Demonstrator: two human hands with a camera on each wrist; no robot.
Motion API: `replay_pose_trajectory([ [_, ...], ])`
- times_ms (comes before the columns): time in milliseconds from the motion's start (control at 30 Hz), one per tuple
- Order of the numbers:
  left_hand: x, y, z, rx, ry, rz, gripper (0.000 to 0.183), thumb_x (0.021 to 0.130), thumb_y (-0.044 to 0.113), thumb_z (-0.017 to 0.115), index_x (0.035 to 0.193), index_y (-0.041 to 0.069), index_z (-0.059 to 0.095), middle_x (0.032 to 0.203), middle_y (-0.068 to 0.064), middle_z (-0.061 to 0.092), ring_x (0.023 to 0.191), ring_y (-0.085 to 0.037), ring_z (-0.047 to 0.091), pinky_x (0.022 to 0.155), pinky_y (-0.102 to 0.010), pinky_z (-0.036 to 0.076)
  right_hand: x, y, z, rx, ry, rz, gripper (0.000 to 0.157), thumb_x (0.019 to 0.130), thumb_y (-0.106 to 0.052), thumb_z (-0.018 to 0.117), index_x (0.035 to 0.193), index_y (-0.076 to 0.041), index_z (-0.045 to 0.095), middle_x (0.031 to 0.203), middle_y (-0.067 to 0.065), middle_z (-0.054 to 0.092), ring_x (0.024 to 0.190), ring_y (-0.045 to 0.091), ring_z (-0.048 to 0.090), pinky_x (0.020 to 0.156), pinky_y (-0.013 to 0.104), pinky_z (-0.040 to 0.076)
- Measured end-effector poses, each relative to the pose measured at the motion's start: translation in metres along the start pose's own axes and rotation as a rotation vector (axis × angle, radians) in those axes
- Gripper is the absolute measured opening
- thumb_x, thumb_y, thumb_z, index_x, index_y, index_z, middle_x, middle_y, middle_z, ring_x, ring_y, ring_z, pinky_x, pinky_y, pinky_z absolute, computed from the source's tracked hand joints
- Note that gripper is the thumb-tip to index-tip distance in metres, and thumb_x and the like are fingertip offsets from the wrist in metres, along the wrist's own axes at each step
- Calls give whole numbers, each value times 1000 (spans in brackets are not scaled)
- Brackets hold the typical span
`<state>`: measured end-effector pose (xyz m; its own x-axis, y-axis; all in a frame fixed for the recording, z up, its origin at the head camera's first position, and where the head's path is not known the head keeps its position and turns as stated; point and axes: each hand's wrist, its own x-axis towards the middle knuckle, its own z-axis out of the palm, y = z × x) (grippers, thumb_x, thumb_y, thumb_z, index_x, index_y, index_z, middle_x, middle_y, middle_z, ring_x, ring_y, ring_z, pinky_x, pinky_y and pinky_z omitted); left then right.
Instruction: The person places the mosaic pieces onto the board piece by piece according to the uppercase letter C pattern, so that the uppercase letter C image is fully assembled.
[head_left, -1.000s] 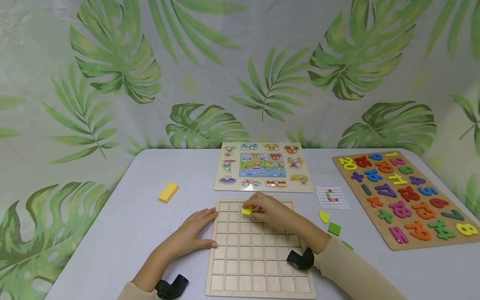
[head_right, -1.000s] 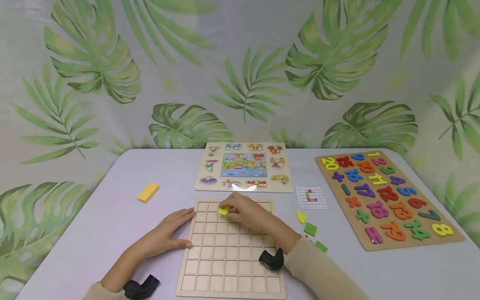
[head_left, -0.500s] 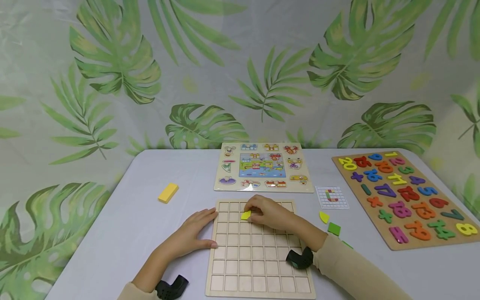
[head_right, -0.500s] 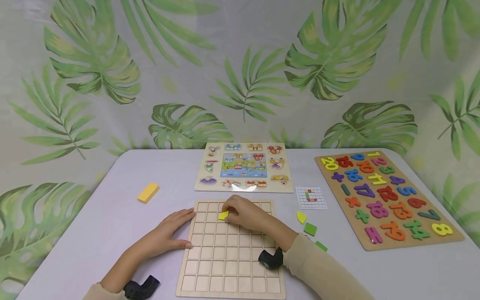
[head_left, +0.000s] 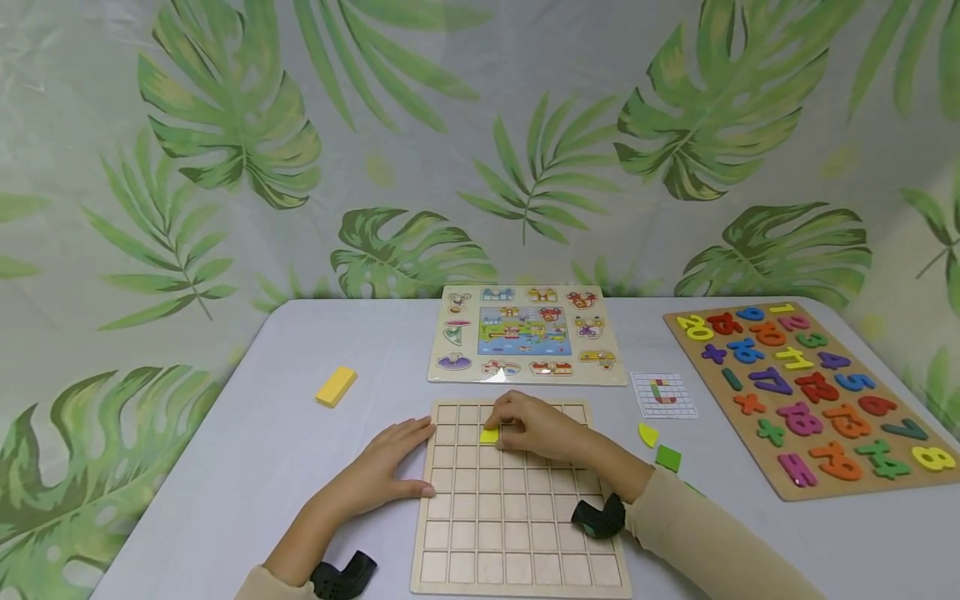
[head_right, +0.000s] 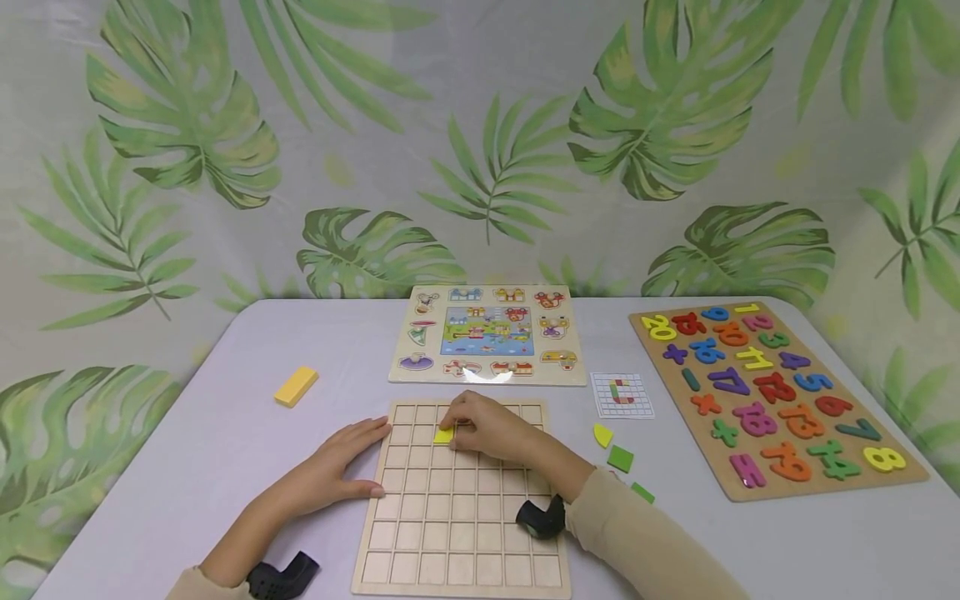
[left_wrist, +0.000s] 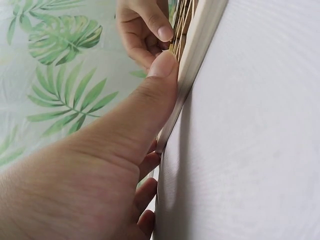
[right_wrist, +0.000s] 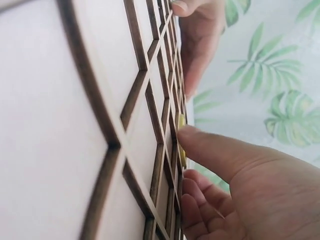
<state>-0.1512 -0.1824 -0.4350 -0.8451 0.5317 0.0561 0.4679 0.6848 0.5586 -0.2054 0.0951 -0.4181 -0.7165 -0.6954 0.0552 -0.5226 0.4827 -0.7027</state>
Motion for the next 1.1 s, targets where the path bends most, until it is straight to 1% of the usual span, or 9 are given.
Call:
replay_pose_trajectory([
  [167,0,1,0,-3,1,-1,86,71,53,66,138,8,36,144,-5,29,131,-30,20,106,-47,14,-6,-3,-6,42,-29,42,37,85,-22,63,120,-14,56,118,-3,49,105,15,48,87,34,42],
  [333,1,1,1,-1,-4,0,85,71,53,66,138,8,36,144,-5,29,131,-30,20,106,-47,14,-23,-13,-25,105,25,59,46,86,-25,62,128,-14,49,125,0,48,109,25,49,89,40,42],
  [400,1,0,1,2,-5,2,85,71,53,65,138,8,36,144,-5,29,131,-30,20,106,-47,14,-35,-18,-35,99,66,47,47,84,-24,64,128,-16,48,128,0,46,110,27,48,90,43,41],
  [567,1,0,2,-5,-5,-3,86,71,53,65,138,9,36,144,-5,29,132,-29,20,106,-47,13,-73,-22,-57,-12,178,33,50,83,-27,65,129,-19,48,130,1,45,110,25,49,88,46,43],
  [700,0,0,1,-10,-3,-9,86,71,55,65,138,9,36,144,-5,29,132,-29,19,106,-47,14,-107,-16,-65,-83,237,107,51,82,-31,65,128,-19,49,129,2,46,109,24,49,85,47,44],
  [800,0,0,1,-11,0,-5,87,71,56,64,138,8,36,144,-6,29,131,-30,20,106,-47,14,-131,-11,-66,-102,249,183,50,82,-29,66,128,-19,49,128,5,47,107,28,50,83,49,45],
  [900,0,0,1,-8,2,1,87,71,56,64,138,8,36,144,-6,29,131,-30,20,106,-47,13,-150,-3,-65,-93,247,232,50,81,-29,66,127,-17,50,127,6,49,105,28,51,82,49,45],
  [1000,0,0,1,-6,2,4,87,70,57,63,138,8,36,144,-6,29,131,-30,20,106,-47,13,-164,5,-62,-105,228,257,51,81,-32,66,126,-14,51,123,5,51,100,24,53,80,42,47],
  [1100,1,0,1,-6,1,-1,87,70,57,63,138,9,36,144,-5,29,132,-29,20,105,-48,14,-174,17,-59,-130,191,251,53,80,-37,65,124,-10,51,118,5,54,96,19,54,77,34,49],
])
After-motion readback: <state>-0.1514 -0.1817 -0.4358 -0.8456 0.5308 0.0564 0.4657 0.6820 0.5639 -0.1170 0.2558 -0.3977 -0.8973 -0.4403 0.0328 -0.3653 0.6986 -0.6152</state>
